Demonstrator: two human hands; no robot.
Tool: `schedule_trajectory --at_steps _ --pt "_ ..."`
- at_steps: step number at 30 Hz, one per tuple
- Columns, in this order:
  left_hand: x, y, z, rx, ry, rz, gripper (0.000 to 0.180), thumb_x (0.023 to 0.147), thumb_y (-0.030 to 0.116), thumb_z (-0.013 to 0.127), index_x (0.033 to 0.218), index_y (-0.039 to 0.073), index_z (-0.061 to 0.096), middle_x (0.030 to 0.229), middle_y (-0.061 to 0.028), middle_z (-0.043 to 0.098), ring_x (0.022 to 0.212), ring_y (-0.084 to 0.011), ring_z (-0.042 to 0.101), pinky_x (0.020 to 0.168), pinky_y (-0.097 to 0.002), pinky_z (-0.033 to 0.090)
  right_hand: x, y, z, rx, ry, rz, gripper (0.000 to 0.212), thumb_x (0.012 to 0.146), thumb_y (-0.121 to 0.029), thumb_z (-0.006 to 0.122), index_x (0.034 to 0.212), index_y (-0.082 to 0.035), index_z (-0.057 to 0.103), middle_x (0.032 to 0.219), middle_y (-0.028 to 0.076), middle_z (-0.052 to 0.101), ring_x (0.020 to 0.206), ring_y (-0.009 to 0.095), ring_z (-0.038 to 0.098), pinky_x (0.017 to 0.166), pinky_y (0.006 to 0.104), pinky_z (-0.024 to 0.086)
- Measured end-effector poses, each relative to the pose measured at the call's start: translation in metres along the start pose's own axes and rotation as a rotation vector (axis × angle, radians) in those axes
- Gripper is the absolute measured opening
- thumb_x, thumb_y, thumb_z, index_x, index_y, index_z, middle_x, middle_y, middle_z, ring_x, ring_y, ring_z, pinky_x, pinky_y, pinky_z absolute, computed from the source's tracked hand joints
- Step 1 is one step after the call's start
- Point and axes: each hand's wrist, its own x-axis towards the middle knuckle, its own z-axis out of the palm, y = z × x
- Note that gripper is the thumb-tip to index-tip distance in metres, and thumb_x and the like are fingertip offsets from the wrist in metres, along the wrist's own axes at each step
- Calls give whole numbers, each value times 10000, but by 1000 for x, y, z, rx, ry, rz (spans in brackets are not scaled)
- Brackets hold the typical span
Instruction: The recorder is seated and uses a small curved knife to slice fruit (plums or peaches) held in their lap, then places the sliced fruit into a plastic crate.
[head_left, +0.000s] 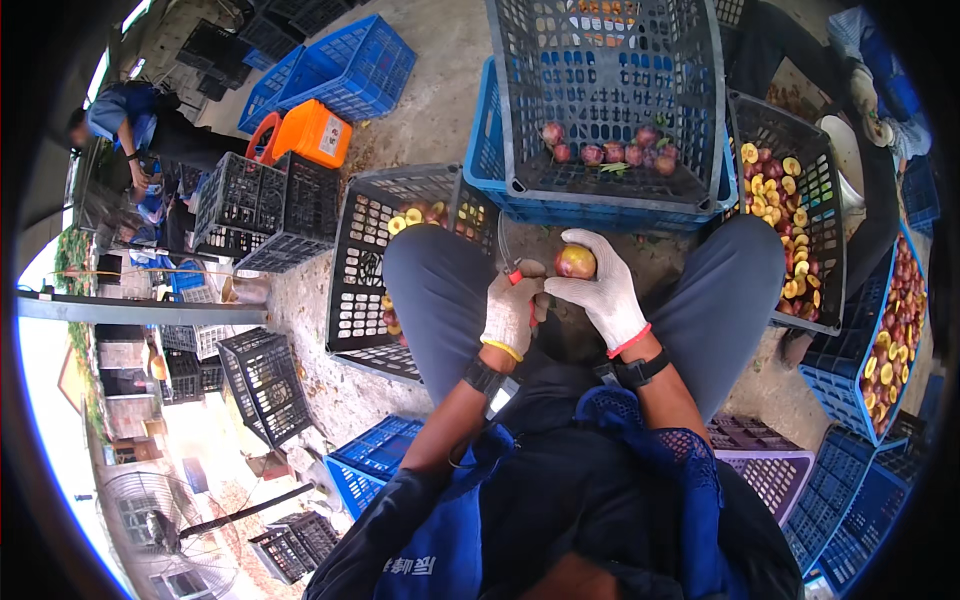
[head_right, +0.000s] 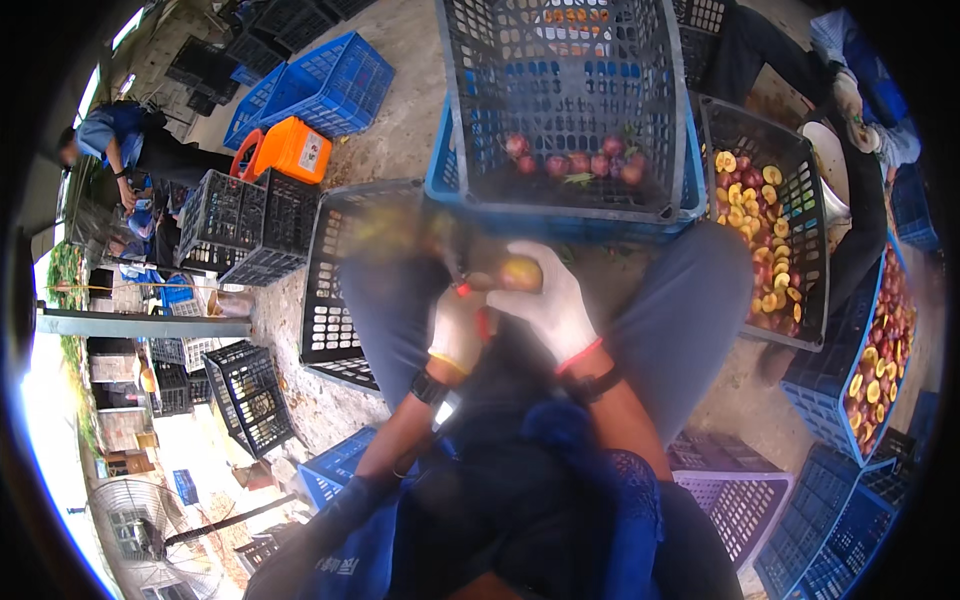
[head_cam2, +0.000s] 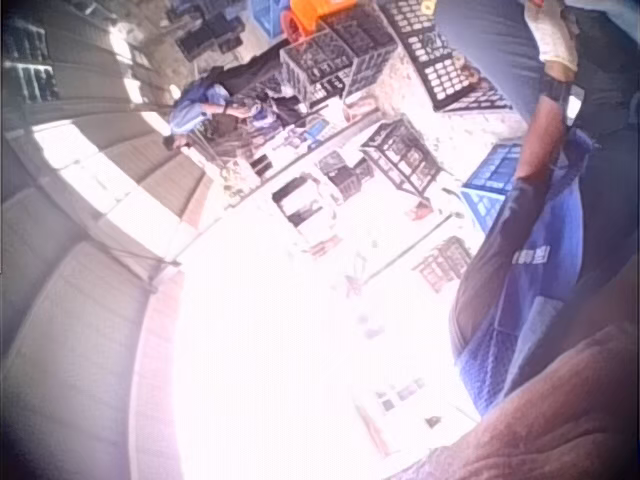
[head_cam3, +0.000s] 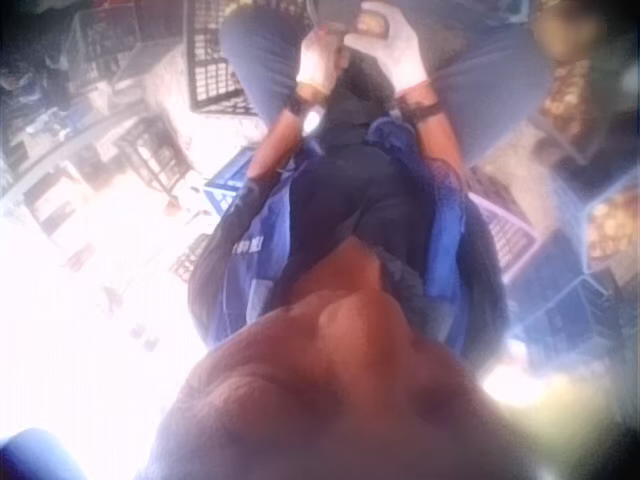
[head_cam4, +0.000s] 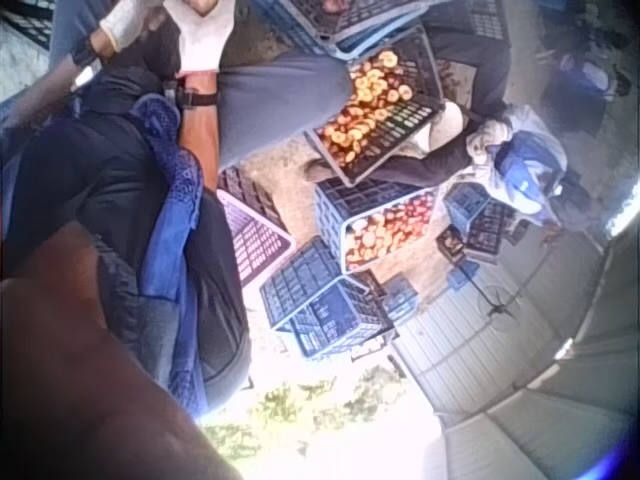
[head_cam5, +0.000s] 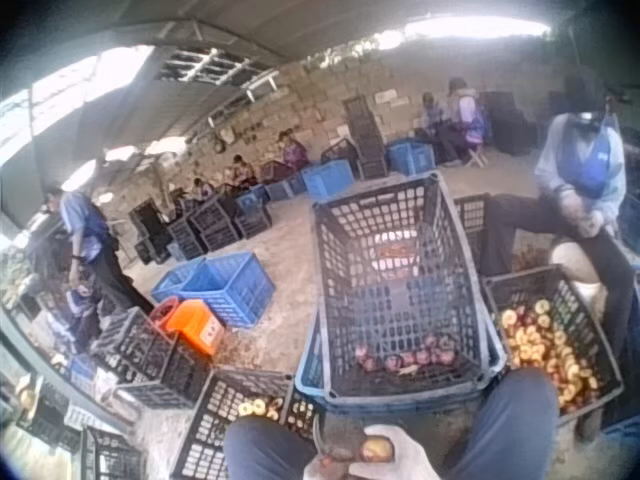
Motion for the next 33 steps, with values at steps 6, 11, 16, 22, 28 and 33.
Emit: schedule_trajectory --at_steps 6,11,16,22,28,33 --pt "1 -21 -12 326 -124 191 102 922 35 626 1017 22 660 794 -59 680 615 -117 613 574 -267 508 8 -7 4 361 -43 205 566 712 56 817 1226 -75 618 1176 56 651 938 134 644 700 254 542" --pt "-9 -6 -2 613 -123 379 112 913 79 685 973 -15 689 842 -116 748 779 -132 707 720 -315 561 10 -2 8 331 -51 218 595 710 76 790 1245 -87 586 1097 57 678 852 119 646 591 230 511" --pt "0 -17 -9 681 -108 392 118 884 96 705 956 3 697 818 -191 730 794 -280 752 700 -357 566 11 -11 16 329 -54 229 624 698 66 801 1264 -89 588 1071 60 685 821 109 641 571 219 488" --pt "6 -28 -17 686 -85 415 115 873 114 694 938 19 696 836 -214 722 833 -378 735 704 -397 570 11 -8 23 324 -76 247 618 708 -55 866 1267 -40 601 1077 66 666 950 141 650 829 293 549" --pt "24 -60 -26 793 -40 520 114 873 127 679 920 27 702 808 -188 722 810 -391 720 686 -419 566 2 13 39 120 -20 147 594 702 24 845 1235 -75 600 1071 57 659 957 142 638 880 299 535" --pt "38 -90 -32 711 -19 509 117 868 142 691 902 31 709 809 -163 729 797 -387 713 672 -422 564 -2 -10 35 -102 0 83 571 705 -88 880 1207 -54 611 1131 77 642 1025 194 644 939 332 513"
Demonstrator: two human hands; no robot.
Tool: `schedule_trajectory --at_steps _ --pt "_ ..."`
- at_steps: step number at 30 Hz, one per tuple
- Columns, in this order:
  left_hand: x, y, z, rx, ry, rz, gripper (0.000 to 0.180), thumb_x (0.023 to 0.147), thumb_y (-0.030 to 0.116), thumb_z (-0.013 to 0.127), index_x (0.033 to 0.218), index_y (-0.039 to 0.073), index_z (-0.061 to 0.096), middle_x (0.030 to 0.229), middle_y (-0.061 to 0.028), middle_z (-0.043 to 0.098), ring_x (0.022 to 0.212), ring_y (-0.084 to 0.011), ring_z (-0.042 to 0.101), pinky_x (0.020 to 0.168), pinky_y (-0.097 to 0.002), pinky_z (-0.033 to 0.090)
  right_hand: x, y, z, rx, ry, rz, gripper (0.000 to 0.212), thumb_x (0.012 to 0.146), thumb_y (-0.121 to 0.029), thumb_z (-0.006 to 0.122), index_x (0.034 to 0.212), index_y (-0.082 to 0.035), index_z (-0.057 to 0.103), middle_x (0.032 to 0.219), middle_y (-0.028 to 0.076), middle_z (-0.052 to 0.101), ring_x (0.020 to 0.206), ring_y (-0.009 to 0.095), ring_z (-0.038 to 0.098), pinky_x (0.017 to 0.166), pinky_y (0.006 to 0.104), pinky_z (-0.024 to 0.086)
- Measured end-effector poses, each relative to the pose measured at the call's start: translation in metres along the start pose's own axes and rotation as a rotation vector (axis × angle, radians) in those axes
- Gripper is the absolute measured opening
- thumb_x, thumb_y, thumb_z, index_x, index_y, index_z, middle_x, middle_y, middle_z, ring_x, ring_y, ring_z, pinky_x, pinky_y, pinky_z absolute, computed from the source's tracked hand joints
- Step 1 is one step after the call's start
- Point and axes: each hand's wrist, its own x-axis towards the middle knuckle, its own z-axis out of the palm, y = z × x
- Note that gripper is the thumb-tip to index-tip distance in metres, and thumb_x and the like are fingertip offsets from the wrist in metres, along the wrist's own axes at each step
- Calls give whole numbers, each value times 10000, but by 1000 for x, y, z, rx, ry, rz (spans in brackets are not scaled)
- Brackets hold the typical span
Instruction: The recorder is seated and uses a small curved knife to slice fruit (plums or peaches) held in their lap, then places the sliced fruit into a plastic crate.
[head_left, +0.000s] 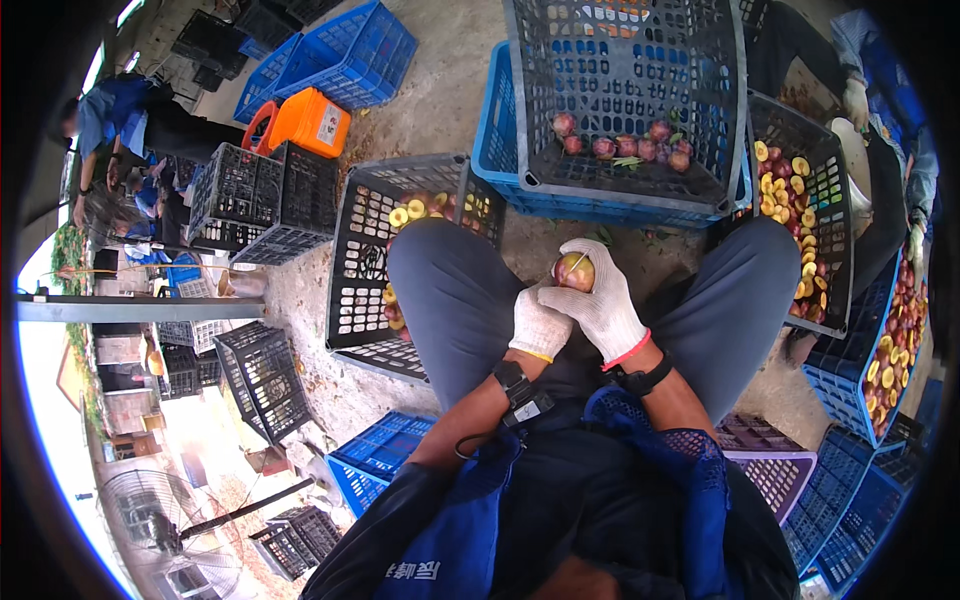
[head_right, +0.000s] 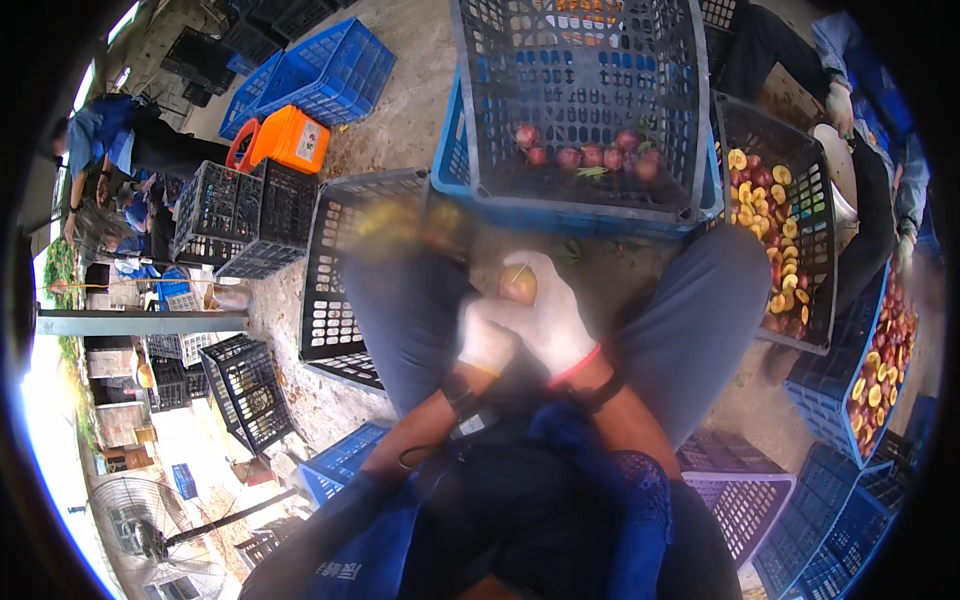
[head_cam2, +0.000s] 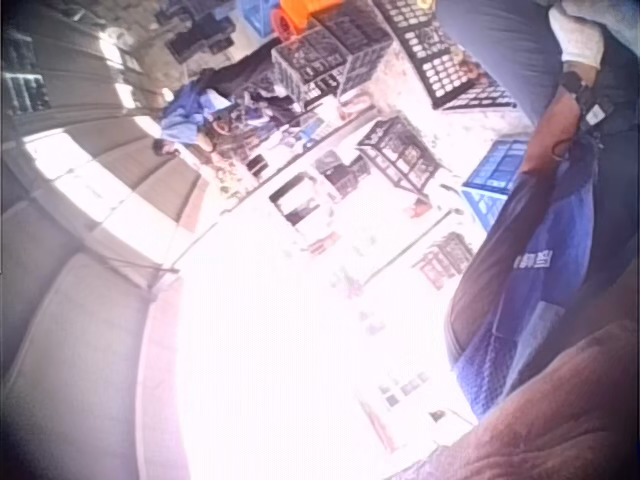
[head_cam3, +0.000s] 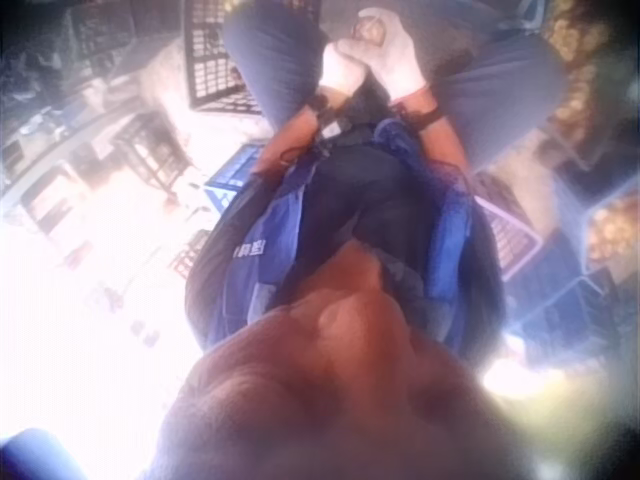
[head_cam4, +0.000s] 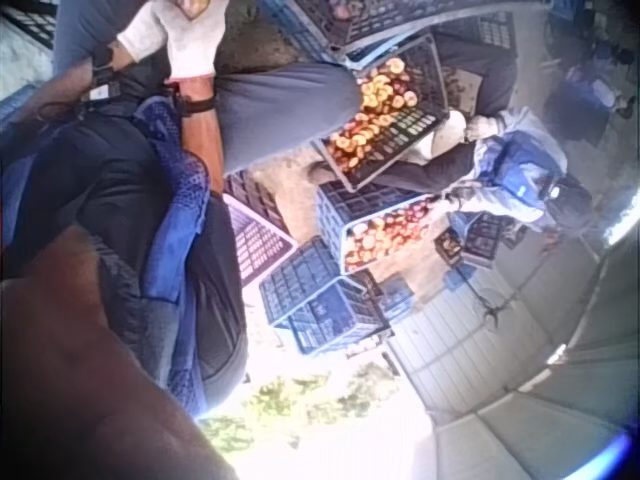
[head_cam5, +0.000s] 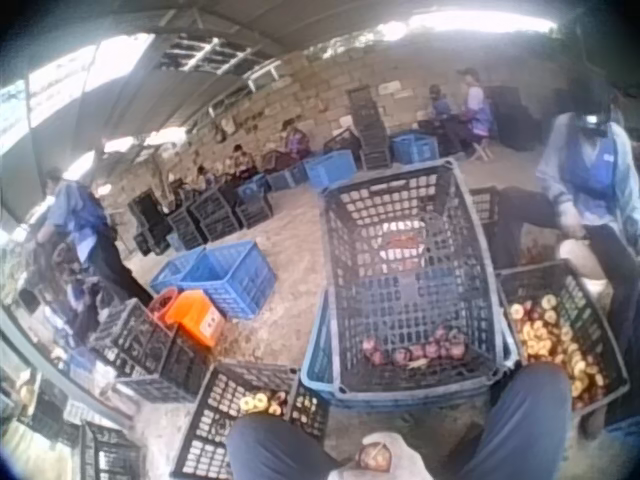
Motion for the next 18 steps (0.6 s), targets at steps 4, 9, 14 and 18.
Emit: schedule_trajectory --at_steps 4,9,14,18 --pt "3 -5 6 -84 -6 -35 129 879 159 704 923 39 722 842 -166 734 827 -384 720 689 -414 569 2 -11 -13 -205 -62 19 655 704 -253 906 1248 -63 595 1160 148 668 1064 267 672 941 364 523" --pt "3 23 1 -124 -43 62 143 892 188 718 945 56 733 846 -163 733 845 -380 724 699 -410 571 4 0 -21 -163 -84 -102 697 715 -359 916 1264 -74 595 1147 192 702 1083 304 697 934 384 536" --pt "-2 -40 26 -178 -79 116 135 905 188 708 951 62 724 862 -148 738 840 -358 727 700 -404 575 -2 -6 -23 185 -213 31 576 673 -172 922 1162 -62 639 1129 82 654 986 231 664 942 323 510" --pt "-6 -44 30 -58 -167 250 81 930 107 662 956 51 715 884 -128 747 839 -319 740 718 -397 582 -1 -26 -34 -269 -220 -86 569 697 -188 911 1178 -74 629 1135 87 657 979 255 664 936 334 517"
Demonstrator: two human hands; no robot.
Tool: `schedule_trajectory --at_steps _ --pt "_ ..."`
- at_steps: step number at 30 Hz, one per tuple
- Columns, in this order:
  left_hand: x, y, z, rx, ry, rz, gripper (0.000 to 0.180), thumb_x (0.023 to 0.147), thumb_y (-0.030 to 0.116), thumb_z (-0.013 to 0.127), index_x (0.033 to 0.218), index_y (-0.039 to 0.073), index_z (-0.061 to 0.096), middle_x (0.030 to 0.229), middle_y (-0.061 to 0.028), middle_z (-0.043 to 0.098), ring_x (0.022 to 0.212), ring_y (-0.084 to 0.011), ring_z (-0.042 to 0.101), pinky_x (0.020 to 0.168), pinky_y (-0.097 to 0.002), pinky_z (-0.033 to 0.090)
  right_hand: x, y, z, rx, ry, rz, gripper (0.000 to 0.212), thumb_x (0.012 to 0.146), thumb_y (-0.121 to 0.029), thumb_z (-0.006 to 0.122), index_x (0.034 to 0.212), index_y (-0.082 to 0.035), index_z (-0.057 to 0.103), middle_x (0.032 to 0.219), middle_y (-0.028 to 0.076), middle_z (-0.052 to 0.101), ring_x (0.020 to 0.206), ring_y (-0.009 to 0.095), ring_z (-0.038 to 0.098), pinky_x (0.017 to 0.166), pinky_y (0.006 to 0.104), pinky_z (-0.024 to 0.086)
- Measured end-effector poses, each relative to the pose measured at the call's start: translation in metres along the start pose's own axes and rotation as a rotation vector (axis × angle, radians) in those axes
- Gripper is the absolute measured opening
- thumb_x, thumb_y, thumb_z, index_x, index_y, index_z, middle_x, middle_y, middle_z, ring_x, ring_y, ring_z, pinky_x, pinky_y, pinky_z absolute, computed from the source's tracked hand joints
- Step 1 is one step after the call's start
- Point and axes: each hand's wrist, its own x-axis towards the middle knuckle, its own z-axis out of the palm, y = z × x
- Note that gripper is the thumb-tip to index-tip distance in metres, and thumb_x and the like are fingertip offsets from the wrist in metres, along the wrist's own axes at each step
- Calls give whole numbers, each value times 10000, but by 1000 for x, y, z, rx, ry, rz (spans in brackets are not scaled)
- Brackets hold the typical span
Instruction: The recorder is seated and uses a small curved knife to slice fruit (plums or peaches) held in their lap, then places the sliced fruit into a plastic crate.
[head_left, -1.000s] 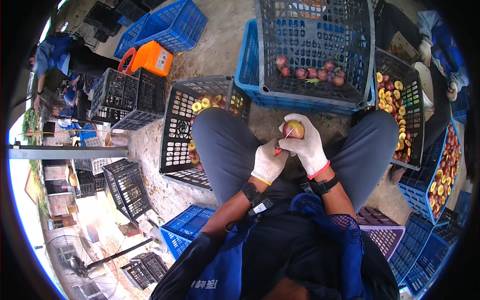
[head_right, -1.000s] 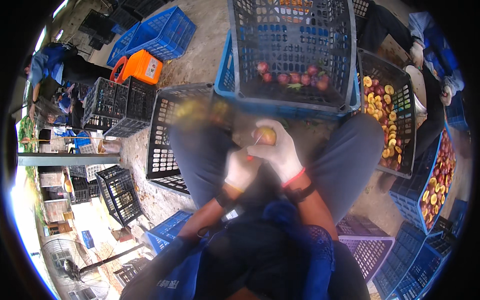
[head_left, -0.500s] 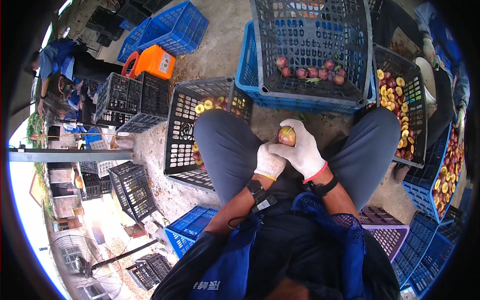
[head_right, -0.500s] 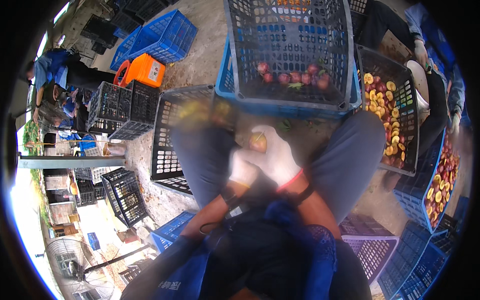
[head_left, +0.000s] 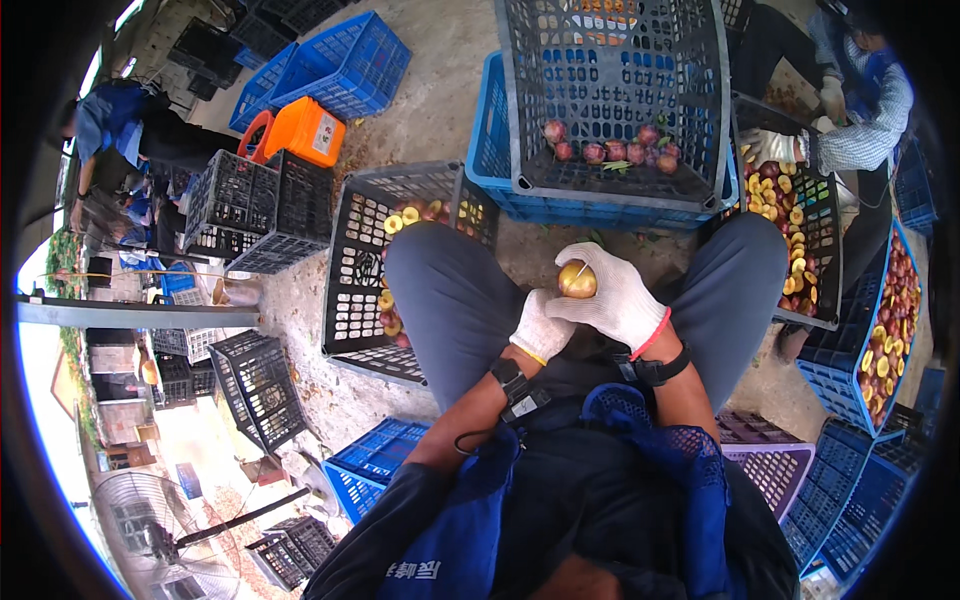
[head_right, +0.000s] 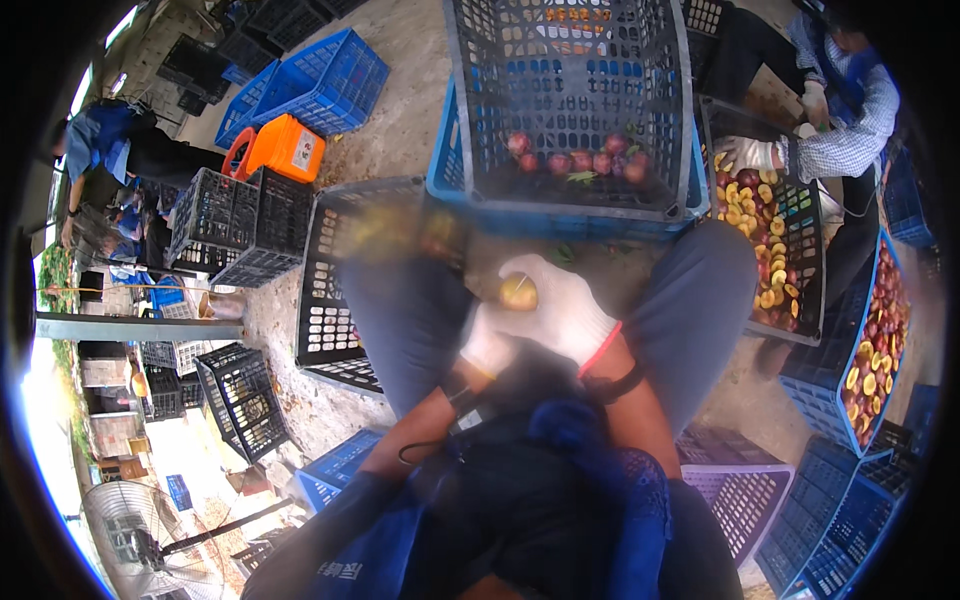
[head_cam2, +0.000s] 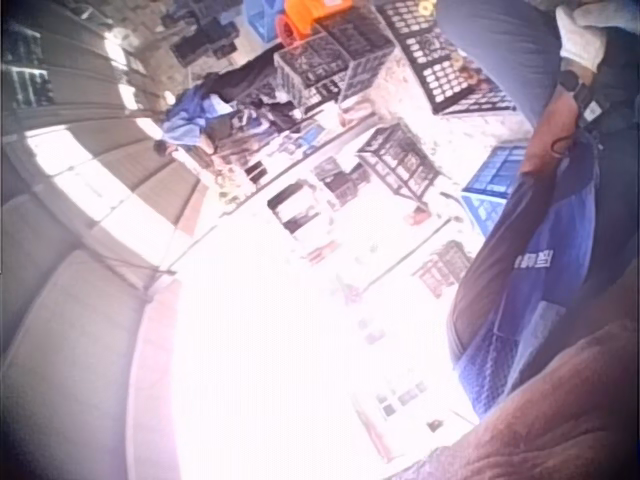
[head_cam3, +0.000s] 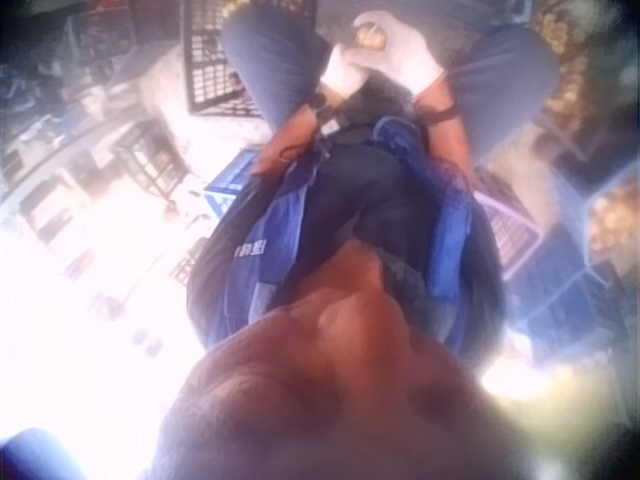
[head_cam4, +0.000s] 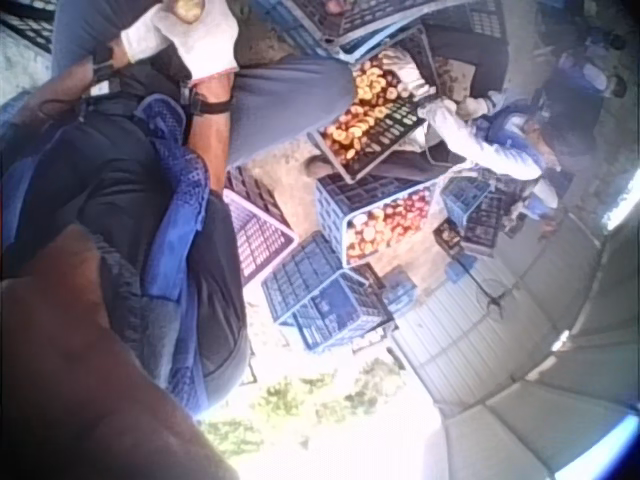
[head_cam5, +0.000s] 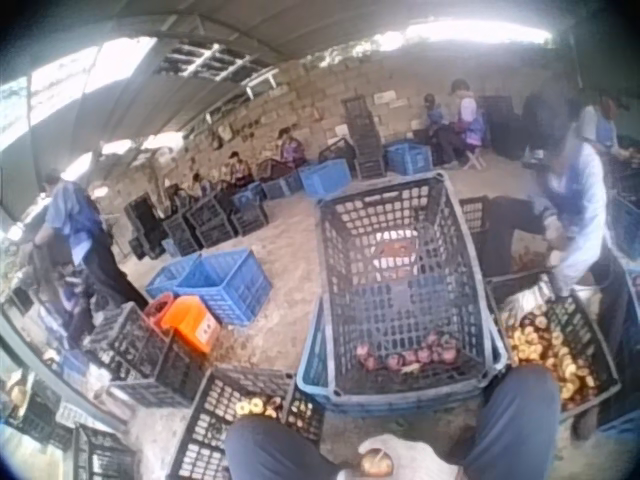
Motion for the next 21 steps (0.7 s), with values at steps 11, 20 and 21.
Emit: schedule_trajectory --at_steps 11,20,21 --pt "6 91 -45 -692 52 -354 133 894 -13 700 1023 1 731 970 -111 765 935 -190 754 773 -311 601 -7 -16 13 348 -115 57 678 667 -84 921 1281 -52 635 1125 36 661 1068 130 612 976 294 480" --pt "1 53 -31 -616 106 -296 239 854 215 781 883 -16 727 799 -231 713 799 -402 714 622 -408 547 -14 -40 2 -406 52 -252 661 635 -299 950 1192 -86 664 1122 127 711 982 332 705 887 374 566" --pt "-1 52 -33 -585 101 -296 258 848 235 785 860 -16 726 789 -246 703 795 -422 701 613 -422 540 -15 -42 2 -405 40 -179 658 625 -325 950 1172 -90 667 1123 132 711 990 352 702 881 382 568"
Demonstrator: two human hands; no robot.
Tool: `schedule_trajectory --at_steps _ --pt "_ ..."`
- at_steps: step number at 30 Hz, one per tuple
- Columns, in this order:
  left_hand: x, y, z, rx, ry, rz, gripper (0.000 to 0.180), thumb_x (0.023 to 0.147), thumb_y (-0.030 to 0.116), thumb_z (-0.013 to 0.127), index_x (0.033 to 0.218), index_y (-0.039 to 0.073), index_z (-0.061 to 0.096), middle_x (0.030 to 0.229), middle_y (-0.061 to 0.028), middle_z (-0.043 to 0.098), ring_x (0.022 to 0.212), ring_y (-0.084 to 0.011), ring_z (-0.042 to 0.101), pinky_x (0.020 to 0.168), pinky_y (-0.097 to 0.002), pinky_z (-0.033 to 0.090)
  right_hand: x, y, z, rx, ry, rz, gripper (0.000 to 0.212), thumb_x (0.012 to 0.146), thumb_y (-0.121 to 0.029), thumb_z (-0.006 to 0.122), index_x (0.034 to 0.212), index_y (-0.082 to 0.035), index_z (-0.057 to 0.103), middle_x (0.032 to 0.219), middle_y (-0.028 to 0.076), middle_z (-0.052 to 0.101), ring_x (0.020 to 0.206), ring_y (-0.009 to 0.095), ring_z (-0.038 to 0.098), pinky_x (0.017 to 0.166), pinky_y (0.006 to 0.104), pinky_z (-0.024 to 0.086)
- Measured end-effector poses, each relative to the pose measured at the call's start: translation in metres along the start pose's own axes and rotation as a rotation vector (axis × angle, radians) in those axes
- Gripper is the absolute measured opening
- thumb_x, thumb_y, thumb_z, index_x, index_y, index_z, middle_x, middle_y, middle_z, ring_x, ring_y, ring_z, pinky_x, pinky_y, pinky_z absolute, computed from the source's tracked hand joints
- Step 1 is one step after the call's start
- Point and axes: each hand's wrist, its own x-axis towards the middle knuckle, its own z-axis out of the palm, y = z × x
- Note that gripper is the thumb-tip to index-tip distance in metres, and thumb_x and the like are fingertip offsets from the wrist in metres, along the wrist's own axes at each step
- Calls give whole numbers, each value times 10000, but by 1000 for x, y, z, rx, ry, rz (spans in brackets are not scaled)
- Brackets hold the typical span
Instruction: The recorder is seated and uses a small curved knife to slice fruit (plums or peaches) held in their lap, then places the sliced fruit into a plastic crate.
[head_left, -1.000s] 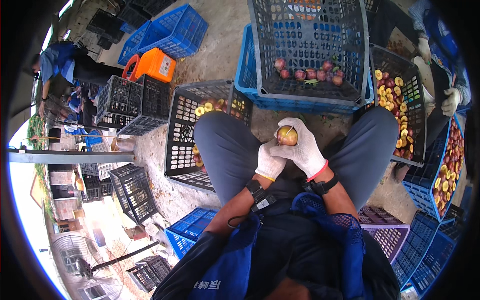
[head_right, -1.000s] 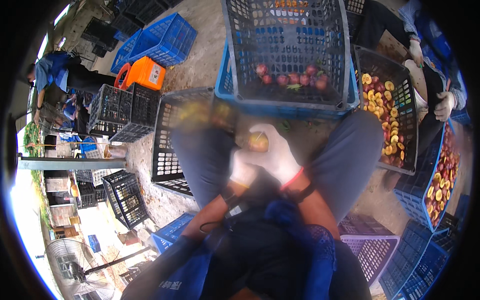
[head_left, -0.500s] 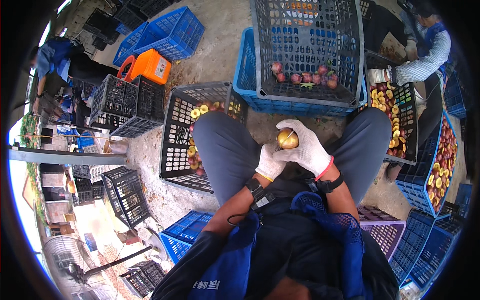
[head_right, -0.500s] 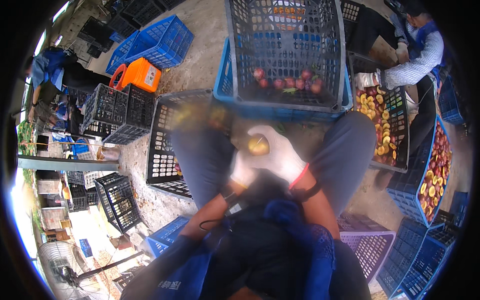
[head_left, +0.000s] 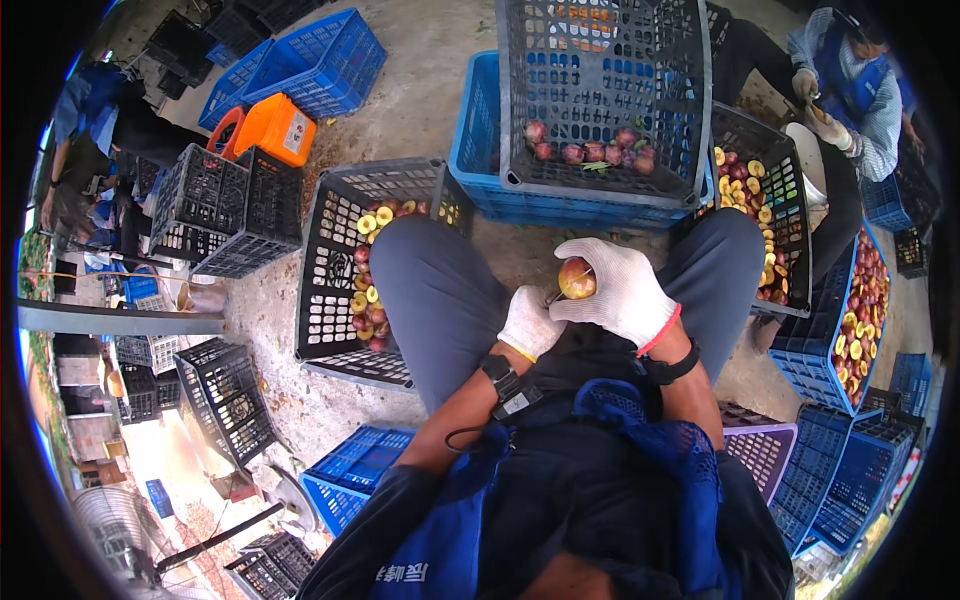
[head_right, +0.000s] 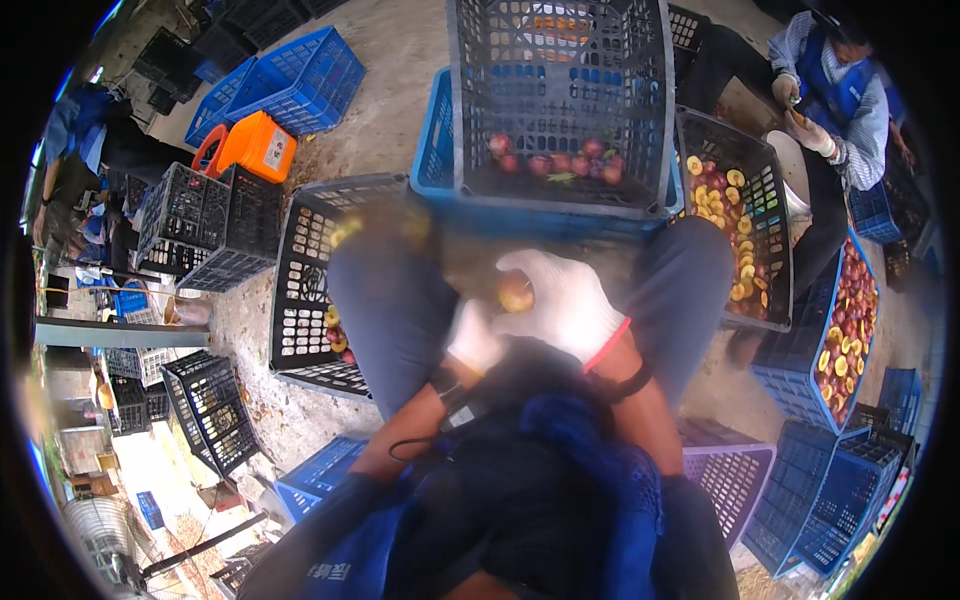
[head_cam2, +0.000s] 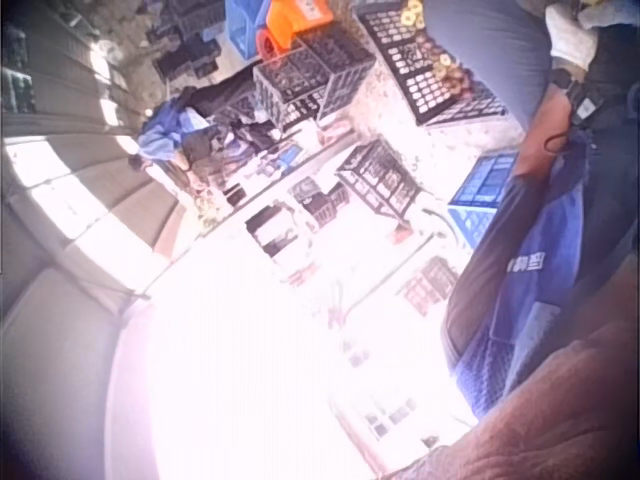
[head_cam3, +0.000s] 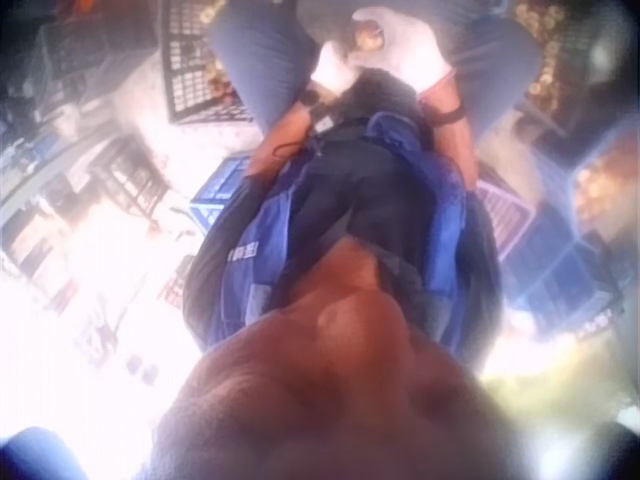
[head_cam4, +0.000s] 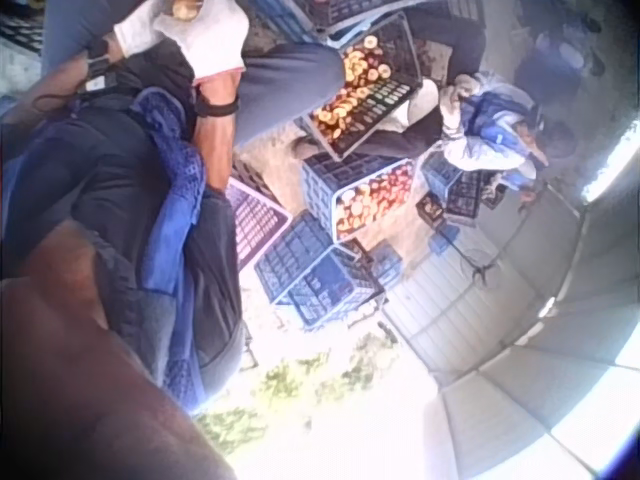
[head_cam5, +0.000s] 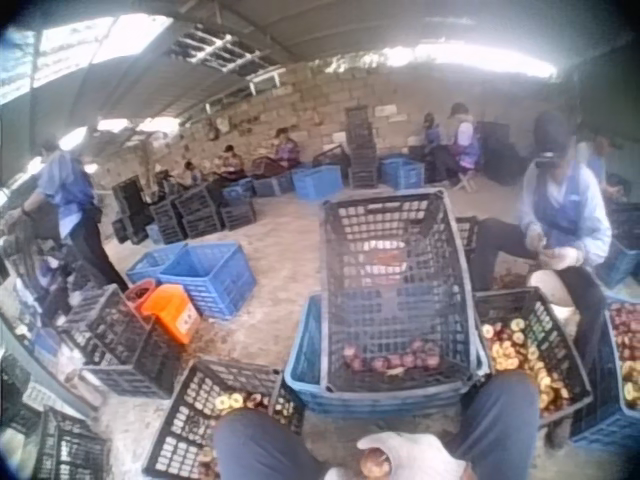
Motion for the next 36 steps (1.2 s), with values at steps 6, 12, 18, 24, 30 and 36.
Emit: schedule_trajectory --at_steps 6,12,18,24,30,36 --pt "-10 42 1 810 -24 56 197 857 216 702 825 25 736 784 -238 697 789 -434 690 670 -491 544 -6 9 -11 -238 23 -18 582 640 -270 934 1119 -87 661 1067 125 712 964 349 706 856 392 568" --pt "-9 50 3 608 -56 94 165 899 142 617 887 94 774 815 -152 730 749 -315 694 704 -390 550 3 1 -77 14 432 149 517 692 -135 863 1167 -38 684 1078 114 727 961 203 712 867 326 563" --pt "11 49 -4 185 158 203 119 951 112 661 988 53 757 732 30 622 559 -57 529 508 -237 422 -5 12 -25 445 160 215 658 764 -132 845 1375 -18 630 1287 132 665 1199 181 611 1051 319 474" --pt "5 101 -6 -179 387 -56 183 987 205 686 1039 42 748 836 23 665 674 -50 566 591 -233 455 7 -7 46 751 36 307 563 842 -98 797 1358 -23 584 1128 87 649 860 144 639 731 284 547" --pt "-1 105 -4 -212 476 -62 202 975 220 707 984 20 726 848 -28 705 769 -104 633 714 -286 516 5 -15 83 243 220 49 365 953 -224 648 1260 -27 662 1208 165 644 1109 311 651 972 383 506" --pt "9 85 -6 -15 590 -116 241 930 268 737 911 29 728 784 -89 722 707 -189 671 690 -338 527 12 -36 98 305 280 203 270 1031 -230 570 1182 -15 635 1107 175 650 1004 295 651 917 381 507"
